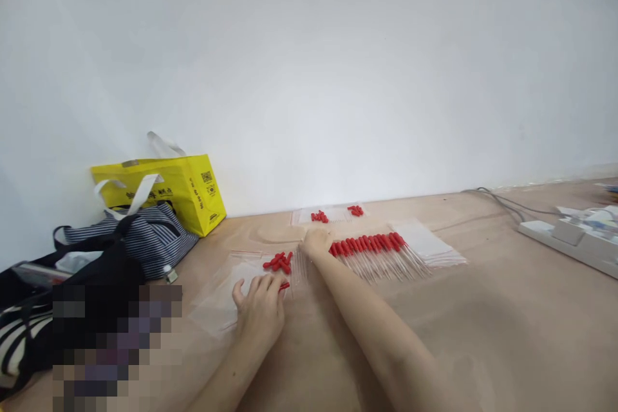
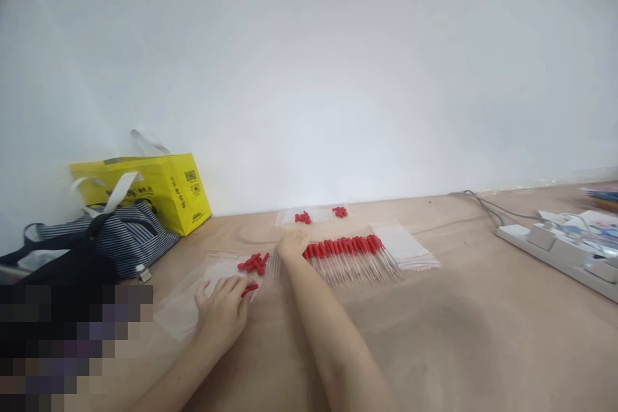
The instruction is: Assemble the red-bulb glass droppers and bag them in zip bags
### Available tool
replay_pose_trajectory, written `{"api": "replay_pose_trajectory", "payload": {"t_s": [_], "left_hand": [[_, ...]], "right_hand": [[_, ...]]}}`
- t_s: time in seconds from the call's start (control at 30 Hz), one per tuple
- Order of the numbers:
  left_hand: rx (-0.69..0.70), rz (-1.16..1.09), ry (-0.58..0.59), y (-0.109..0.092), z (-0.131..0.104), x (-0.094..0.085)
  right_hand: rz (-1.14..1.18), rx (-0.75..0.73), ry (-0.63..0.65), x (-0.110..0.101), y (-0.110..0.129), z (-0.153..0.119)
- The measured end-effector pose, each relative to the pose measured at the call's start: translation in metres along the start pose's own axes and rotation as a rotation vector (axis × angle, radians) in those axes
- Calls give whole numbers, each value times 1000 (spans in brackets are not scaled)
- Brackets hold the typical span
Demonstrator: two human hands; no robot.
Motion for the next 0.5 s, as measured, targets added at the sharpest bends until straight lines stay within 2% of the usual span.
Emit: {"api": "replay_pose_trajectory", "payload": {"t_s": [0.13,0.23,0.37,0.43,0.5], "left_hand": [[36,-22,-12,-7,-1,-1],[51,-48,-19,-11,-1,0],[58,-108,-19,-16,-1,0],[67,-154,-20,-20,-1,0],[85,-218,-15,-28,-1,1]], "right_hand": [[9,-9,68,9,9,3],[47,-30,77,3,12,4],[141,-80,13,-29,6,3],[204,-134,-33,-49,-8,-6],[266,-221,-52,-65,-32,-23]]}}
Point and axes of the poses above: each hand's wrist, its own z-axis towards the middle knuckle, its own x-axis out of the palm, y = z × x, the point moved 8 cm from there along z, towards the middle knuckle, and after that the axes turned 13 degrees about x, right-handed, at the moved point
